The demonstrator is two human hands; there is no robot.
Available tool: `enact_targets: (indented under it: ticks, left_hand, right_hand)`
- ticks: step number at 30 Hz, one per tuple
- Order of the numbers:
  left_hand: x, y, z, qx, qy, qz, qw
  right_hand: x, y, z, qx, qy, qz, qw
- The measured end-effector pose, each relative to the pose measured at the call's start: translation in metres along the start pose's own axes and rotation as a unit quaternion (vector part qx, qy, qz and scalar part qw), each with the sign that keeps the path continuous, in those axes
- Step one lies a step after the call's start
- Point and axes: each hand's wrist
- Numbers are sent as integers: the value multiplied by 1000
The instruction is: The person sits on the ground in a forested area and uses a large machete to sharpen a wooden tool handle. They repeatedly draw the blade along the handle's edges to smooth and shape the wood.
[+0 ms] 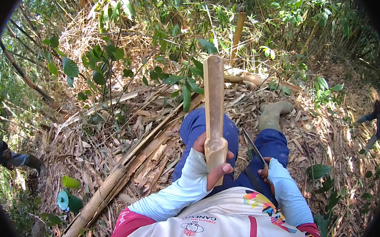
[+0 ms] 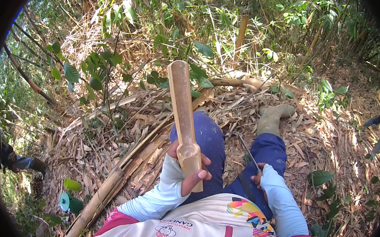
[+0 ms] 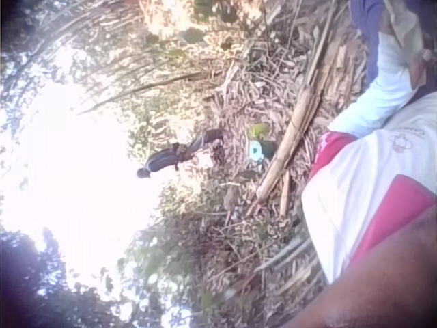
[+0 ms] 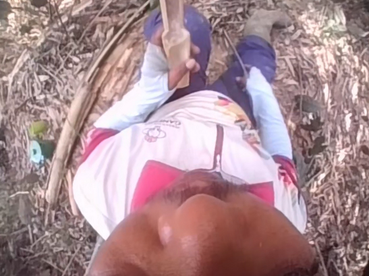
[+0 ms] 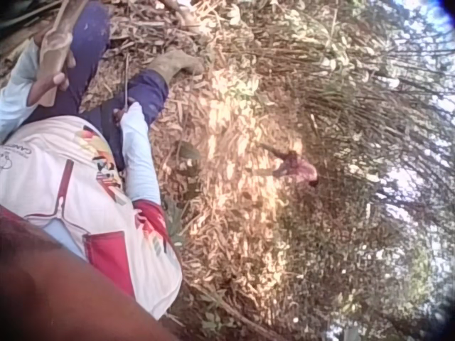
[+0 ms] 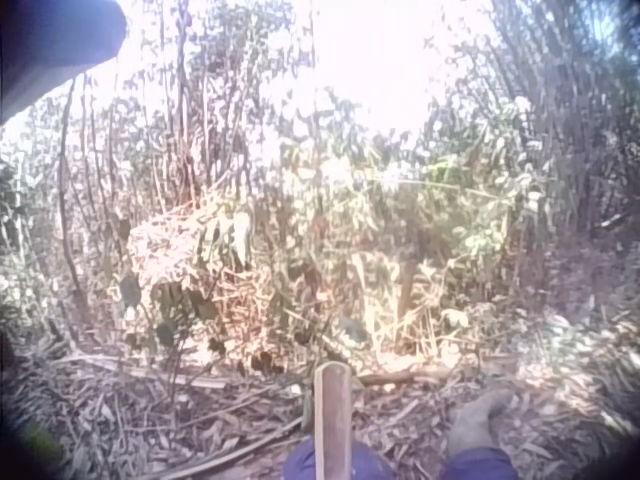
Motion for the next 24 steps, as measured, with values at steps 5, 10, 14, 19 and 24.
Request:
enact_targets:
  ticks: [5,10,14,19,24]
  left_hand:
    - [-1,-2,0,-1,-4,-5,1000]
    - [-1,-4,-3,-10,-6,5,1000]
    - [-3,-3,-1,9,-7,4,1000]
    - [-3,-3,-2,0,-12,6,1000]
    - [-2,-1,-2,-5,-7,1,1000]
  right_hand:
    - [-8,-2,2,54,11,50,997]
    - [-5,-8,6,76,21,71,994]
    - [-9,0,4,65,25,63,996]
    - [-8,-2,4,86,27,61,994]
    - [-6,-3,5,86,33,54,994]
Point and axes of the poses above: each hand's wrist, its own x-axis towards the middle knuckle, its own z-axis out of the back of the hand, y = z × x, and after that the axes turned 11 degrees about x, right-handed
